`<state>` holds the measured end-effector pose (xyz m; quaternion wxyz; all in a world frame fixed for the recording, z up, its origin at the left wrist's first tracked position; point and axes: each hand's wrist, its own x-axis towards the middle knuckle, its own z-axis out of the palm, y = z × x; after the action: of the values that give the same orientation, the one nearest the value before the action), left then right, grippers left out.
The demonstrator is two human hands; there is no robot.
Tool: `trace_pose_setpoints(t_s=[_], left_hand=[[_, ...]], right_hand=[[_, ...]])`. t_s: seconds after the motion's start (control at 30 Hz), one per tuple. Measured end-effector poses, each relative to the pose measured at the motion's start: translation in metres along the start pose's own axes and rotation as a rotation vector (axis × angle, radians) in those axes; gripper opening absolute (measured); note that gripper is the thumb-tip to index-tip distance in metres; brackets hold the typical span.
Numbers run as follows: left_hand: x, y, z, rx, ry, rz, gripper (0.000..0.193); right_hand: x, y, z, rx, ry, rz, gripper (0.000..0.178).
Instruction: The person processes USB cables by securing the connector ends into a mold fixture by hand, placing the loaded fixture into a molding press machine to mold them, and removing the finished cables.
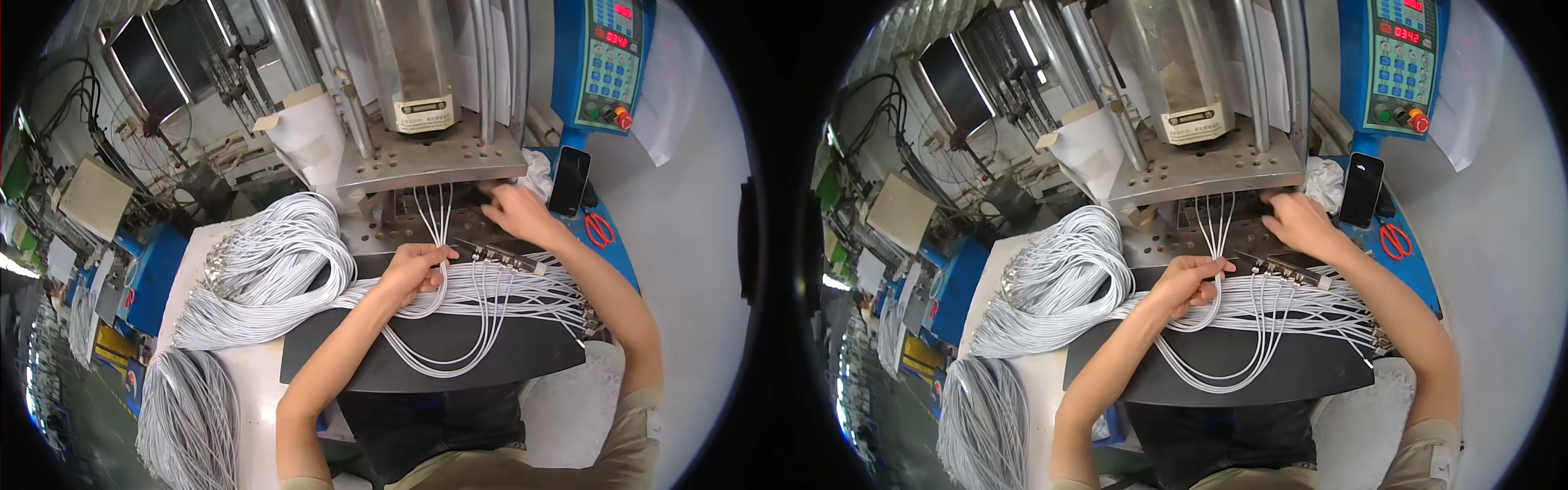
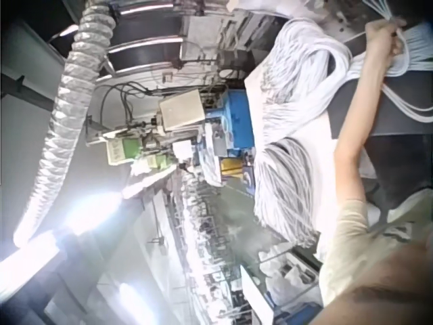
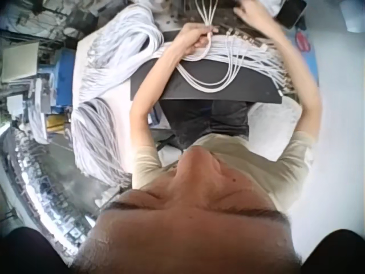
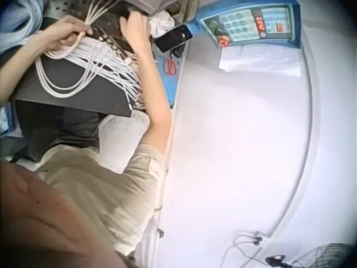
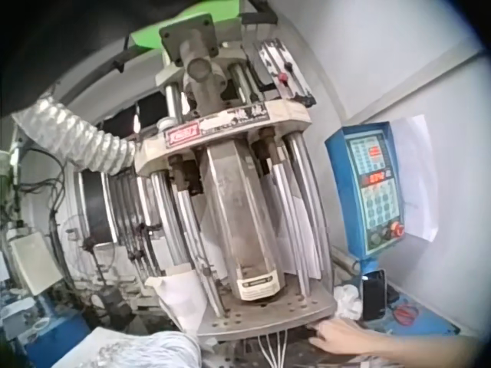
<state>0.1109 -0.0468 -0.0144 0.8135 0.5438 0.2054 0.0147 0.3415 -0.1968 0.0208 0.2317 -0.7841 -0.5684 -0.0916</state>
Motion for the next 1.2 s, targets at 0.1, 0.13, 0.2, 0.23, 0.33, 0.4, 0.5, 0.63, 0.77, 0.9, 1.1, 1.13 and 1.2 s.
trace_pose_setpoints(t_s=[0.1, 0.13, 0.2, 0.23, 0.33, 0.4, 0.5, 0.63, 0.77, 0.9, 1.1, 1.13, 1.2], left_hand=[[0.008, -0.011, 0.016, 0.093, 0.076, 0.078, 0.029], [0.004, -0.015, 0.011, 0.125, 0.155, 0.119, 0.030], [0.000, -0.016, 0.013, 0.113, 0.161, 0.118, 0.031], [0.004, -0.013, 0.022, 0.100, 0.126, 0.121, 0.031], [0.008, -0.009, 0.029, 0.083, 0.099, 0.157, 0.031], [-0.012, -0.005, 0.014, 0.078, 0.168, 0.223, 0.031], [-0.042, 0.017, 0.024, 0.131, 0.156, 0.286, 0.031], [-0.096, 0.022, 0.023, 0.172, 0.176, 0.231, 0.030], [-0.141, 0.009, 0.037, 0.213, 0.163, -0.008, 0.026], [-0.216, 0.021, 0.041, 0.414, 0.362, 0.472, 0.023], [-0.142, 0.045, -0.140, 0.517, 1.160, 0.697, 0.041], [-0.139, 0.042, -0.148, 0.516, 1.168, 0.693, 0.041], [-0.128, 0.039, -0.157, 0.478, 1.183, 0.572, 0.047]], right_hand=[[0.083, 0.058, 0.080, -0.302, 0.285, -0.045, 0.037], [0.103, 0.057, 0.100, -0.204, 0.393, -0.077, 0.039], [0.119, 0.068, 0.135, -0.115, 0.505, -0.100, 0.041], [0.121, 0.090, 0.149, 0.106, 0.606, -0.021, 0.042], [0.124, 0.112, 0.165, 0.583, 0.785, 0.110, 0.044], [0.118, 0.063, 0.141, 1.239, 0.407, 0.325, 0.038], [0.092, 0.053, 0.087, 1.443, 0.053, 0.564, 0.034], [0.056, -0.045, 0.021, 0.441, -0.208, 0.445, 0.050], [0.043, -0.067, 0.039, -0.008, -0.243, 0.251, 0.054], [0.035, -0.064, 0.038, 0.009, -0.344, 0.209, 0.056], [0.022, -0.059, 0.067, -0.062, -0.012, -0.026, 0.045], [0.017, -0.057, 0.067, -0.059, -0.018, -0.032, 0.045], [-0.001, -0.047, 0.043, -0.052, -0.054, 0.010, 0.032]])
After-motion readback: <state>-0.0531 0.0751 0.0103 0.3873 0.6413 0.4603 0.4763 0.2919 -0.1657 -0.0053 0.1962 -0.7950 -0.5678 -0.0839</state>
